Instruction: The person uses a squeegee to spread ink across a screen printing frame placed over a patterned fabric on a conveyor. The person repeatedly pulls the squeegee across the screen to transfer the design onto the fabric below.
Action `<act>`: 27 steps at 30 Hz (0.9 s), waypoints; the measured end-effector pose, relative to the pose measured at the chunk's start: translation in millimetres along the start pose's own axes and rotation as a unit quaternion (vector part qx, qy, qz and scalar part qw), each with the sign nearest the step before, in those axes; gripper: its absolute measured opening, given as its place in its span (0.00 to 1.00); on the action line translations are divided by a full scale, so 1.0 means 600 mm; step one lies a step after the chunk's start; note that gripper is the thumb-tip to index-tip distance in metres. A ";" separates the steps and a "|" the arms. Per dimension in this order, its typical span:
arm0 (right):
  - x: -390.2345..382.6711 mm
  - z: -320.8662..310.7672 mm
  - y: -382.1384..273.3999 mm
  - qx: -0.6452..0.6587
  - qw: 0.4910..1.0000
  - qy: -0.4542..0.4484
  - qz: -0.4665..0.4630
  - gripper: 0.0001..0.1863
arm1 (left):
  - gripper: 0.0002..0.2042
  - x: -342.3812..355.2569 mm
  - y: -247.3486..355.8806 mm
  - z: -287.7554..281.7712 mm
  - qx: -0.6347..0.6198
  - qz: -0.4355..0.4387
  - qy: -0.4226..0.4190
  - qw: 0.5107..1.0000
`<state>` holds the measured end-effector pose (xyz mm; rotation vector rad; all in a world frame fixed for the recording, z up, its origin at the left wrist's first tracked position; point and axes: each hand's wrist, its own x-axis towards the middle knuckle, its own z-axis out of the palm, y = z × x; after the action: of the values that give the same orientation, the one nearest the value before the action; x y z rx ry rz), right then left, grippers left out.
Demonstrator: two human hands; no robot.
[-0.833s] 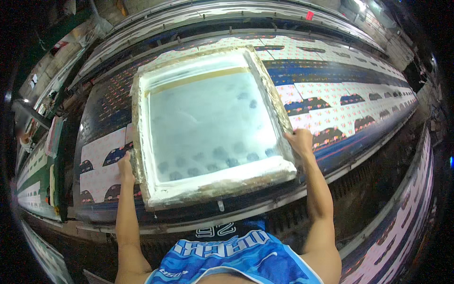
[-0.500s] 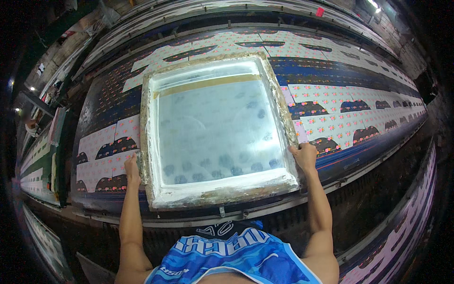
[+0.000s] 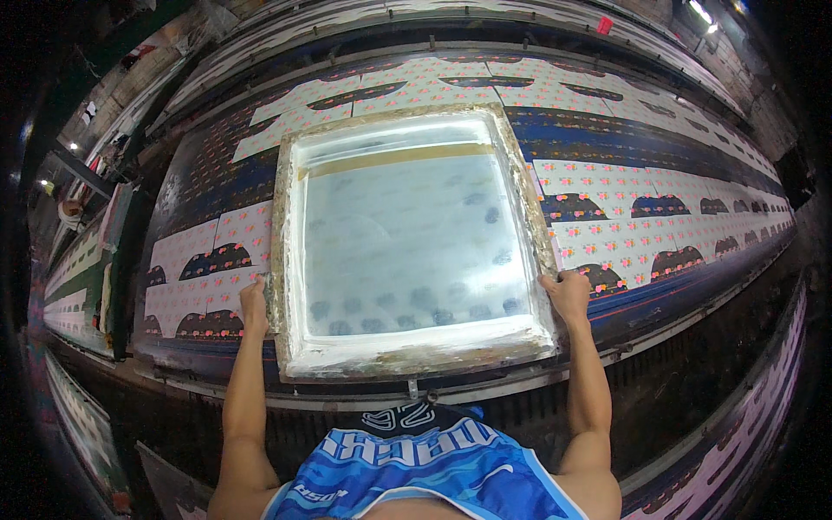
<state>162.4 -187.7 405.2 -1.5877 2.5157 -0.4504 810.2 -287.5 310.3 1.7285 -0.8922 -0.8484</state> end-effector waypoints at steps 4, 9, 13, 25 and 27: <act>0.004 0.000 0.020 0.005 1.000 0.015 -0.009 0.28 | 0.18 0.005 -0.001 -0.004 0.047 -0.070 -0.049 0.995; 0.007 -0.005 0.027 0.011 1.000 0.010 0.005 0.28 | 0.21 -0.017 0.012 0.020 0.051 -0.023 -0.011 0.998; 0.008 -0.007 0.026 0.011 1.000 -0.003 0.010 0.28 | 0.22 -0.015 0.022 0.014 0.133 -0.041 -0.030 0.990; -0.030 -0.031 -0.038 -0.062 0.994 0.000 -0.092 0.27 | 0.24 -0.005 0.016 0.016 0.263 0.004 -0.068 0.963; -0.070 -0.039 -0.112 0.043 0.981 -0.053 -0.184 0.28 | 0.24 -0.001 -0.001 0.006 0.246 0.017 -0.059 0.967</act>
<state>232.4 -172.5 447.0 -1.9892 2.0971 -0.4902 806.8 -288.4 308.7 2.0926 -1.2906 -0.7533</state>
